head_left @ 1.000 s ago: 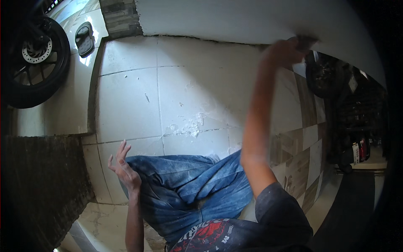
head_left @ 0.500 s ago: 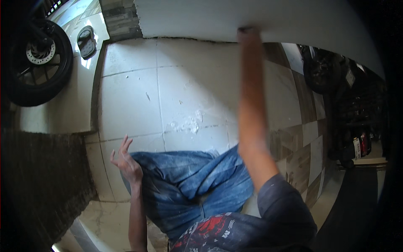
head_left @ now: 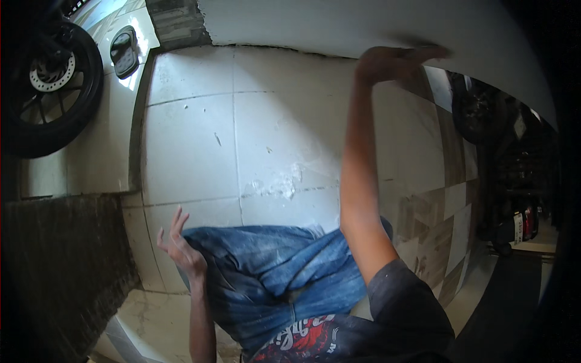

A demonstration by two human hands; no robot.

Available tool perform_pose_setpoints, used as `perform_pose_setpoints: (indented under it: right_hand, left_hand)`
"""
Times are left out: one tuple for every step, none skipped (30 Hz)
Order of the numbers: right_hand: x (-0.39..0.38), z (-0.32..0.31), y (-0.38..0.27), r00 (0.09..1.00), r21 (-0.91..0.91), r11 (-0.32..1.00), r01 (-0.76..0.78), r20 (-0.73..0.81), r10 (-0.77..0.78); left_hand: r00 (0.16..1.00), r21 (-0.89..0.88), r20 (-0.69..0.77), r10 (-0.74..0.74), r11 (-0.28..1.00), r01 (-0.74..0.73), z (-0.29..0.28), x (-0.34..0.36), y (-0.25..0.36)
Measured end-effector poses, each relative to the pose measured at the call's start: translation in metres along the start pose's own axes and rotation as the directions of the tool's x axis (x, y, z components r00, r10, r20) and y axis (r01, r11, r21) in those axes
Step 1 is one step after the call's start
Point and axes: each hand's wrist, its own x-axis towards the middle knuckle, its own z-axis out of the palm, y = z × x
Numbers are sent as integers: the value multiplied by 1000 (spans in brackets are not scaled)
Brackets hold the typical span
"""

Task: Sand the corner and edges of a white wall using sandpaper.

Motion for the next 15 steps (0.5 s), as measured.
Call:
perform_pose_setpoints:
  right_hand:
    - [-19, 12, 10, 1000, -8, 1000, 8, -9, -8]
    - [-35, 25, 21, 999, -34, 999, 40, -28, -41]
    - [-46, 35, 31, 992, -41, 993, 112, -57, -114]
    - [-51, 40, 39, 996, -22, 997, 76, -35, -76]
    - [-57, 44, 44, 998, -30, 998, 57, -24, -58]
    - [-61, 46, 45, 998, -110, 993, 39, -46, -44]
    - [-61, 45, 42, 995, -190, 981, -42, -99, 23]
    - [-62, 44, 35, 994, -198, 980, 24, -98, -45]
    - [-59, 41, 26, 989, -143, 981, -134, -77, 124]
    - [-56, 38, 13, 956, -98, 951, -293, -54, 289]
    - [-53, 35, -2, 887, -36, 887, -461, -61, 458]
    - [-41, 28, -11, 789, 36, 791, -611, -53, 612]
    - [-27, 21, -20, 675, 96, 674, -733, -20, 737]
    - [-9, 8, -25, 588, 56, 585, -809, 70, 806]
    - [12, -11, -26, 580, -284, 639, -715, 270, 769]
  left_hand:
    - [1000, -5, 3, -30, 1000, 30, 1, 2, -1]
    - [999, 1, 1, -54, 999, 54, 3, 4, -2]
    - [998, -7, -3, -64, 998, 64, 4, 6, -3]
    - [997, 0, 11, -75, 997, 75, 4, 7, -3]
    - [993, 22, 47, -107, 994, 106, 5, 8, -2]
    - [994, 3, 47, -101, 995, 101, 5, 9, -1]
    - [995, -22, 51, -88, 996, 89, 4, 9, 1]
    - [995, -29, 61, -73, 997, 75, 3, 10, 2]
    - [997, -28, 60, -47, 998, 49, 2, 9, 3]
    - [998, -40, 56, -32, 999, 34, 0, 8, 4]
    - [1000, -54, 31, 2, 999, 0, -1, 5, 5]
    - [999, -56, -2, 44, 997, -44, -3, 2, 4]
    - [999, -58, 5, 50, 997, -50, -5, -2, 3]
    - [999, -85, -8, 41, 996, -42, -7, -7, 1]
    - [999, -98, -21, 25, 995, -27, -8, -11, -2]
